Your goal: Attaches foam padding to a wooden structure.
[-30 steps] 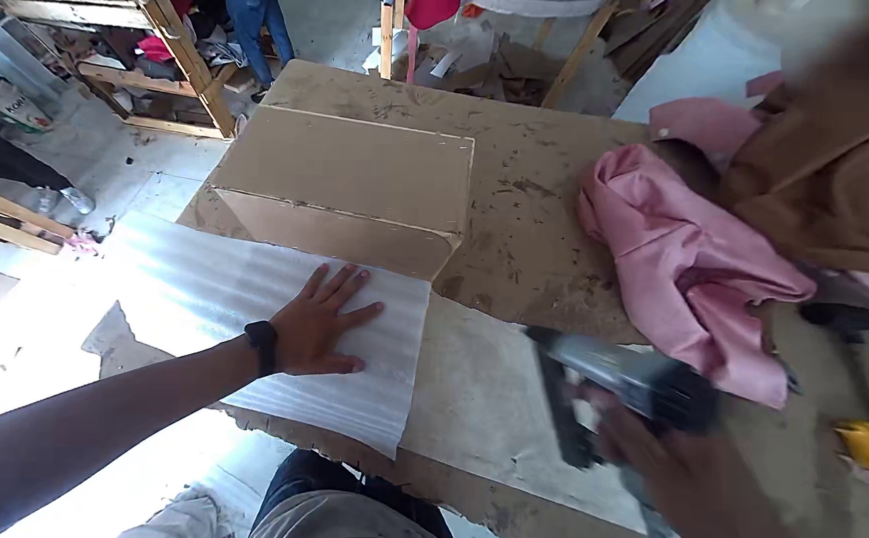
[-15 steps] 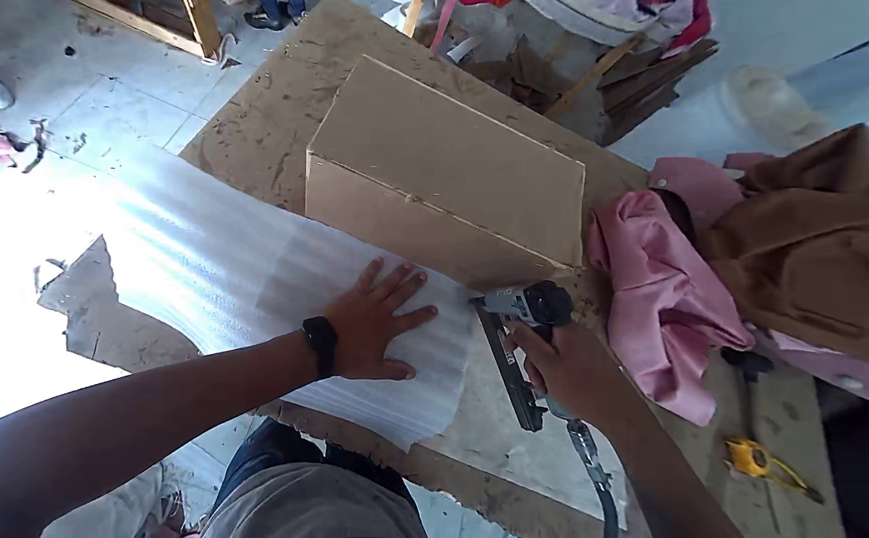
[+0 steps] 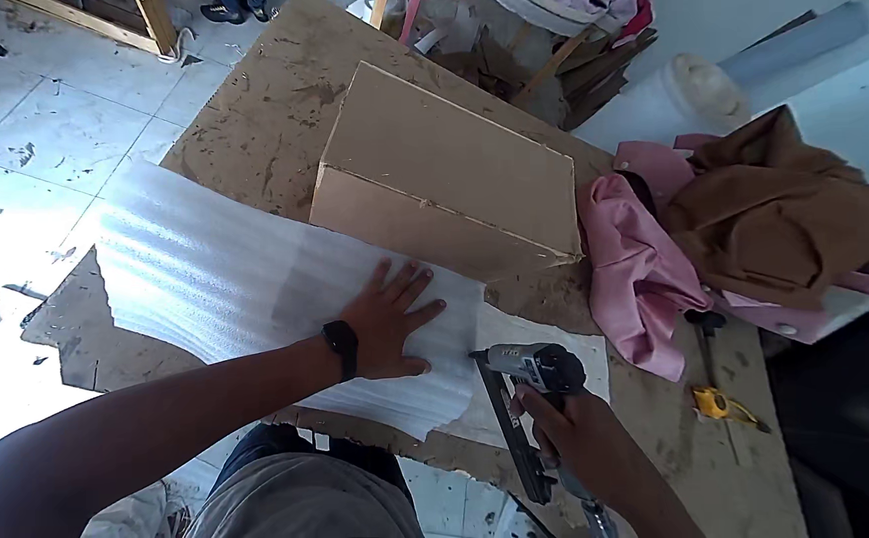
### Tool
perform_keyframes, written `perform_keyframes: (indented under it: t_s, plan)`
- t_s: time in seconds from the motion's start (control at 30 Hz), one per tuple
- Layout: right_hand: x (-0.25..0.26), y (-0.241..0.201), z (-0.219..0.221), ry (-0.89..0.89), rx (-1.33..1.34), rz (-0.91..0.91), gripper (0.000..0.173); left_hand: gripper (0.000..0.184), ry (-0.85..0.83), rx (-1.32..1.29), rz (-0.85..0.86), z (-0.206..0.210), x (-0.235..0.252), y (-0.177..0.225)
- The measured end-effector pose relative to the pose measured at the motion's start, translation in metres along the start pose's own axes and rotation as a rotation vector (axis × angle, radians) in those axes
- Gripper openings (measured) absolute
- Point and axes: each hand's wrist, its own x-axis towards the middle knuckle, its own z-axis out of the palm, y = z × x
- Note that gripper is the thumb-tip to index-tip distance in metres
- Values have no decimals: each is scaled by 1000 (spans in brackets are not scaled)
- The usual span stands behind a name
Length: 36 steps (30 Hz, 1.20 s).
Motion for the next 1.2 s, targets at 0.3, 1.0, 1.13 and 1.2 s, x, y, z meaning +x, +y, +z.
perform_keyframes:
  t_s: [0.3, 1.0, 1.13, 1.2]
  plan:
    - [-31, 8, 26, -6, -15, 7, 37, 102, -20, 9, 0, -2, -7, 0]
    - [39, -236, 120, -15, 174, -190, 42, 46, -65, -697, -350, -72, -76, -260]
    - [67, -275, 142, 12, 167, -99, 38, 39, -58, -861, -309, -61, -68, -276]
    - [70, -283, 152, 20, 145, -45, 38, 40, -95, -924, -296, -54, -69, -283]
